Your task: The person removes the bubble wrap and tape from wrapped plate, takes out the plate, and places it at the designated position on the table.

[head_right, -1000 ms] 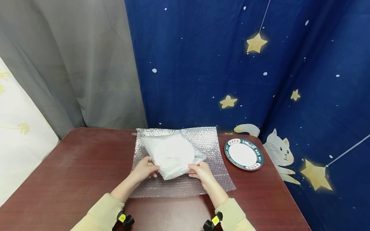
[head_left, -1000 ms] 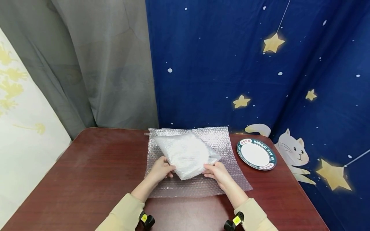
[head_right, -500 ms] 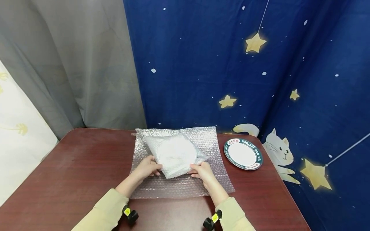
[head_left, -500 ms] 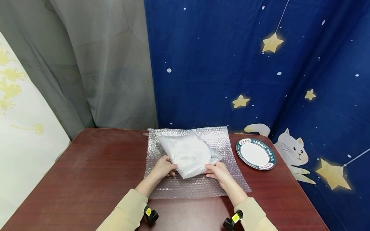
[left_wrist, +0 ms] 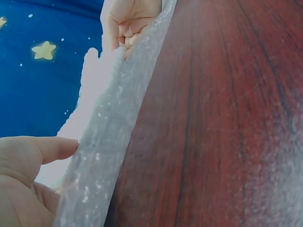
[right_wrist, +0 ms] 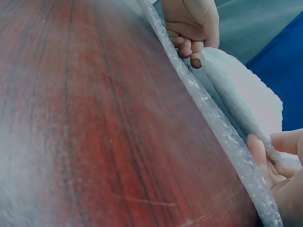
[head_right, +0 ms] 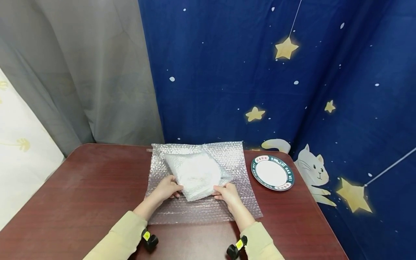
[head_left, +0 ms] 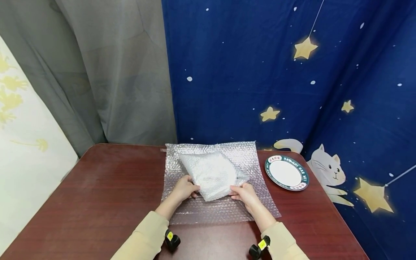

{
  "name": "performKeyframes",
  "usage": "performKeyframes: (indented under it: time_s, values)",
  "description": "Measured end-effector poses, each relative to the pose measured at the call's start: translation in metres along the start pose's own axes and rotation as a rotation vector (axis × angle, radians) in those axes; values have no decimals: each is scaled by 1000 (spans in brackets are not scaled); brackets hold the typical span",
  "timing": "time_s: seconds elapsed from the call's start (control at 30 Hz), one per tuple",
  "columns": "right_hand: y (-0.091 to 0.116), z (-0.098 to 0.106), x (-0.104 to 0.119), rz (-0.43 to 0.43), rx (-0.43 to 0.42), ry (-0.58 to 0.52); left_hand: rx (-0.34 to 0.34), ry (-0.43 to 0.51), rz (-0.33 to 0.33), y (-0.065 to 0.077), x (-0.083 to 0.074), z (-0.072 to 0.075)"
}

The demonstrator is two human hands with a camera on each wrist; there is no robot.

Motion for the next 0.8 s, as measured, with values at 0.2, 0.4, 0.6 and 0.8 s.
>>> performKeyframes:
  time_s: [0.2, 0.4, 0.6, 0.8]
  values:
    - [0, 0, 0, 6, 4, 3, -10, -49, 32, -2, -1, -1]
    - [0, 0, 0, 10, 5, 3, -5, -58, 39, -3, -1, 0]
    - [0, -2, 1, 14, 2, 14, 6, -75, 53, -2, -2, -1]
    - [-1, 0, 4, -12, 28, 10, 6, -70, 62, -2, -6, 0]
Point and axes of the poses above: each hand's wrist, its own y-axis away from the middle knuckle, its own z-axis out of the back of the hand, x = y × z, the point moved 1 cm from there along -y, towards the middle knuckle, and after that the axes turned 4 degrees about -y, right-handed, at the moved point
